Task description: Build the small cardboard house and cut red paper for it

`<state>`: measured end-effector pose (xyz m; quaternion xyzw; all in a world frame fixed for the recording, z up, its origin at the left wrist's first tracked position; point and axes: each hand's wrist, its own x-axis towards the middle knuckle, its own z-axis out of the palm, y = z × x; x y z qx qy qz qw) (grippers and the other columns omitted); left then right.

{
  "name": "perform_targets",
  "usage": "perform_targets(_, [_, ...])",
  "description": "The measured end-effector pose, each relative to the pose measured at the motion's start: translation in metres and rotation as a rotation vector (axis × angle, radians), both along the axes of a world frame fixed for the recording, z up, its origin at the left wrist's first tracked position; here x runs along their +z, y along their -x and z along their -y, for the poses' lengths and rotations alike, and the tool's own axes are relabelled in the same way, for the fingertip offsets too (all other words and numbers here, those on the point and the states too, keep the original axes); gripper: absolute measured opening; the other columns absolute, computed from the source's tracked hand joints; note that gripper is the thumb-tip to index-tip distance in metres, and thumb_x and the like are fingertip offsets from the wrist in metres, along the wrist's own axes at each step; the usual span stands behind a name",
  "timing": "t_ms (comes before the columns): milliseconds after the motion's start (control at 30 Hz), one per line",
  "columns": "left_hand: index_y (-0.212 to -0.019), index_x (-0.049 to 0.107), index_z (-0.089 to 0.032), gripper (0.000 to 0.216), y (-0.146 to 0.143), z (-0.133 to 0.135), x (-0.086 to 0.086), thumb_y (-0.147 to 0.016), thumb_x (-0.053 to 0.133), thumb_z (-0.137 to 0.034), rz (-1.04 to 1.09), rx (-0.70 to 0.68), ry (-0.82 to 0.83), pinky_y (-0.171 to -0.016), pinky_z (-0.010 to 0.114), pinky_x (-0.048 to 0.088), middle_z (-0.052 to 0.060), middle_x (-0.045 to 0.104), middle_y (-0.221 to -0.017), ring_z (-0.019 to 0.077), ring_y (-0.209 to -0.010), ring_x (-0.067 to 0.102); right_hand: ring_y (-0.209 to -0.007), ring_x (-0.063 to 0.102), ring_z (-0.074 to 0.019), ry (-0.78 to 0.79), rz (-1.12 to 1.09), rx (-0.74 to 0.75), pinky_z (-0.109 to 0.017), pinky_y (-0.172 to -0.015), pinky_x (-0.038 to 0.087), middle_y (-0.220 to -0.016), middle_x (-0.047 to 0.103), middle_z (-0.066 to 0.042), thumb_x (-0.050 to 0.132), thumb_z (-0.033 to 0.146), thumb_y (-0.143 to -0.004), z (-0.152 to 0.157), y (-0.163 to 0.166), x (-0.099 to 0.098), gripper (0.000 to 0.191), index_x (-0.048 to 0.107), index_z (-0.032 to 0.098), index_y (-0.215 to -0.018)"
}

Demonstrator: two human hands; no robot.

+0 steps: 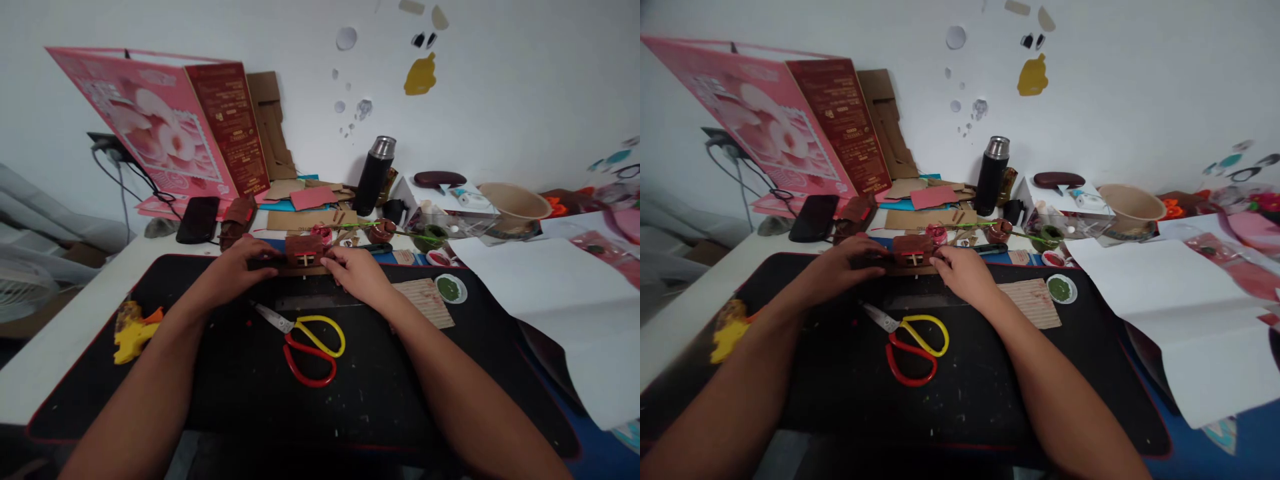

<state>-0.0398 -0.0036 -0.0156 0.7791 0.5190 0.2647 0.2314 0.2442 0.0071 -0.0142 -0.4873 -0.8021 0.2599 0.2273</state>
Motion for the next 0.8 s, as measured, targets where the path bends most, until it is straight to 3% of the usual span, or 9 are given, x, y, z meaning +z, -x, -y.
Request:
perform_targets(200, [-0.104, 0.078, -0.023, 0.032, -0.010, -0.004, -0.011, -0.084, 0.075, -0.047, -0.111, -0.094, -0.105, -0.124, 0.055, 0.030, 0.013, 0.058, -0.147, 0.0344, -0.141, 0.045, -0.060, 0.058, -0.0158, 0.009, -0.010, 0.007, -0.026, -0.063, 0.036, -0.064, 0.065, 0.001, 0.058, 0.029, -0.103, 0.000, 0.000, -0.001, 0.023, 0.067, 0.021, -0.083])
perform_targets(333, [-0.105, 0.079, -0.025, 0.028, -0.017, -0.008, -0.017, -0.088, 0.072, -0.046, -0.120, -0.122, -0.087, -0.126, 0.059, 0.024, 0.011, 0.055, -0.152, 0.0361, -0.147, 0.038, -0.060, 0.058, -0.0159, 0.007, -0.003, 0.009, -0.026, -0.062, 0.035, -0.065, 0.065, 0.001, 0.058, 0.029, -0.103, 0.001, 0.000, 0.000, 0.024, 0.066, 0.021, -0.082])
perform_targets(800, [-0.103, 0.080, -0.024, 0.027, -0.021, -0.010, -0.023, -0.087, 0.073, -0.044, -0.074, -0.125, -0.043, -0.125, 0.055, 0.031, 0.012, 0.059, -0.147, 0.0340, -0.143, 0.044, -0.063, 0.058, -0.0149, -0.016, 0.027, 0.030, -0.026, -0.064, 0.034, -0.066, 0.065, 0.001, 0.059, 0.026, -0.103, 0.000, -0.001, 0.001, 0.022, 0.068, 0.019, -0.084])
